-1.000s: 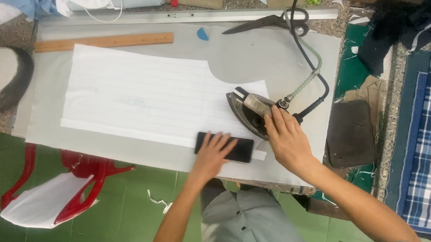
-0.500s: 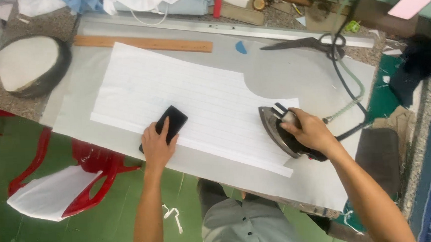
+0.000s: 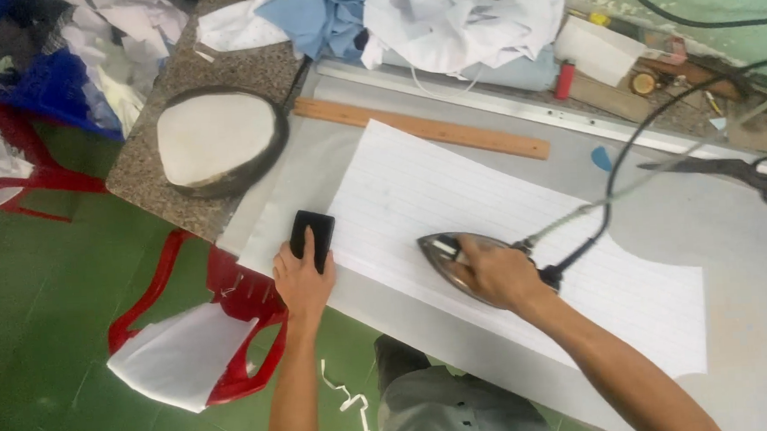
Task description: The person irons a white fabric pattern on a table, then uses a ruler and chalk to mark a line. They cut the pattern with scissors, fold it, iron it again, and mark another line with the ruler and chalk.
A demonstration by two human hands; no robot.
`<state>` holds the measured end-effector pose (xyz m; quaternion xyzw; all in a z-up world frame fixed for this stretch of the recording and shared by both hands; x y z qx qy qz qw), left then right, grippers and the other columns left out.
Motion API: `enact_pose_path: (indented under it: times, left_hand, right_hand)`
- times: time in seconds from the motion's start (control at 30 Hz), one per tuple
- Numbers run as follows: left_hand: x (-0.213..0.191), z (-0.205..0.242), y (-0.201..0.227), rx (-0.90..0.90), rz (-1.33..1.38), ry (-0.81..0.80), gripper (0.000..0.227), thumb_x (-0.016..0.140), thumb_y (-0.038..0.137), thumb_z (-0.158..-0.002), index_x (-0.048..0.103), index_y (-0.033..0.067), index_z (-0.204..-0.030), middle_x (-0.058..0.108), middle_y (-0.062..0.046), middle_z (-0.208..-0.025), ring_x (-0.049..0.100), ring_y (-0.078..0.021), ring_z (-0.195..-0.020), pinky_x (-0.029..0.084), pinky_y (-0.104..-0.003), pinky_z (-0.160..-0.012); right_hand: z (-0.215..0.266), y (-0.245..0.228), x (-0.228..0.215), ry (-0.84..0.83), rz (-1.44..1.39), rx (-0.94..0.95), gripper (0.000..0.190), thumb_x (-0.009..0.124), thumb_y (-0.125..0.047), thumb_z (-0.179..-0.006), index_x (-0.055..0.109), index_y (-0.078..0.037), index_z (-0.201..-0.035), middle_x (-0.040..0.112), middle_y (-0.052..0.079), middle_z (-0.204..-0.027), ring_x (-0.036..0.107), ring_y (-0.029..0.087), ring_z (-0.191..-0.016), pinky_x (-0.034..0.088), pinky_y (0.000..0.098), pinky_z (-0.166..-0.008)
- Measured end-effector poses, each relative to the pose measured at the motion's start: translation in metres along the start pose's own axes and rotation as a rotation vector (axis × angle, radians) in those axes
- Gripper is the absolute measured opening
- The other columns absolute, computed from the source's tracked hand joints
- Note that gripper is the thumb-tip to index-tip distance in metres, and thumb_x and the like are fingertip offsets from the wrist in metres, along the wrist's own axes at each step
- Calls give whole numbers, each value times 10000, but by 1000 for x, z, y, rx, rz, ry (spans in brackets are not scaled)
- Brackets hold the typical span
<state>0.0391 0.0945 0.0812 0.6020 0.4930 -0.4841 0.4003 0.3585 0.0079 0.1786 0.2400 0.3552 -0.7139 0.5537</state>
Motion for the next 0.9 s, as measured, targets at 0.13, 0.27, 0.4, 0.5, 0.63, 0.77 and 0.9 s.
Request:
enact_pose_path:
  times: [0.13,0.27,0.4,0.5,0.63,0.77,0.9]
  left_hand:
    - [-2,11,-37,37,49,99,515,685,464,-902,669,203,-1346,582,-149,-1119,606,-262,-985,526,-360,-813]
    - [-11,27,-28,236,273,-11,556,724,449,-868,610,224,-1363,578,-172,-1187,589,-269,-1000,548,-364,-783]
    - [-9,18,-11,438,191,-64,628,750,484,-856,555,228,-1395,543,-201,-1247,558,-295,-1011,560,-385,-713]
    - [-14,-10,4,488,216,-88,603,793,422,-805,600,235,-1346,553,-176,-1175,545,-274,-929,532,-355,-642]
    - [6,-26,15,481,279,-12,610,737,435,-794,612,354,-1386,568,-131,-1181,559,-264,-954,478,-372,-783]
    - [8,-43,22,492,304,-59,628,721,429,-815,569,367,-1421,554,-114,-1183,551,-266,-957,463,-365,-749]
    - [11,-51,29,486,308,-138,568,704,445,-865,583,355,-1413,550,-109,-1205,564,-265,-972,473,-377,-778]
  right_hand:
    - [-75,-99,-18,68,88,-196,542,400,-500,-1015,451,-122,-1400,742,203,-1060,761,361,-913,614,464,-783]
    - [-147,-151,-5,357,150,-381,579,402,-557,-1025,558,-27,-1196,676,141,-735,685,318,-585,537,415,-494]
    - [-185,-169,-20,447,187,-350,517,454,-569,-1038,532,-59,-1010,665,119,-701,661,344,-511,484,468,-398]
    - [-201,-166,-38,567,204,-363,516,511,-572,-1025,547,-61,-961,623,90,-639,594,299,-441,439,431,-341]
    - [-209,-159,-80,450,240,-354,422,446,-501,-1018,528,-92,-955,669,147,-691,736,308,-597,594,396,-552]
    - [-223,-137,-101,529,226,-290,416,494,-519,-1004,541,-110,-941,668,116,-657,729,272,-578,590,358,-544]
    - [-214,-108,-109,514,119,-105,462,460,-565,-1005,544,-110,-989,697,131,-689,751,300,-645,607,407,-594]
Point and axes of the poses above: each hand's wrist, its own z-axis away from the middle knuckle, its own x-axis out of the palm, y = z × x, the point moved 6 cm from there along -z, towards the middle knuckle
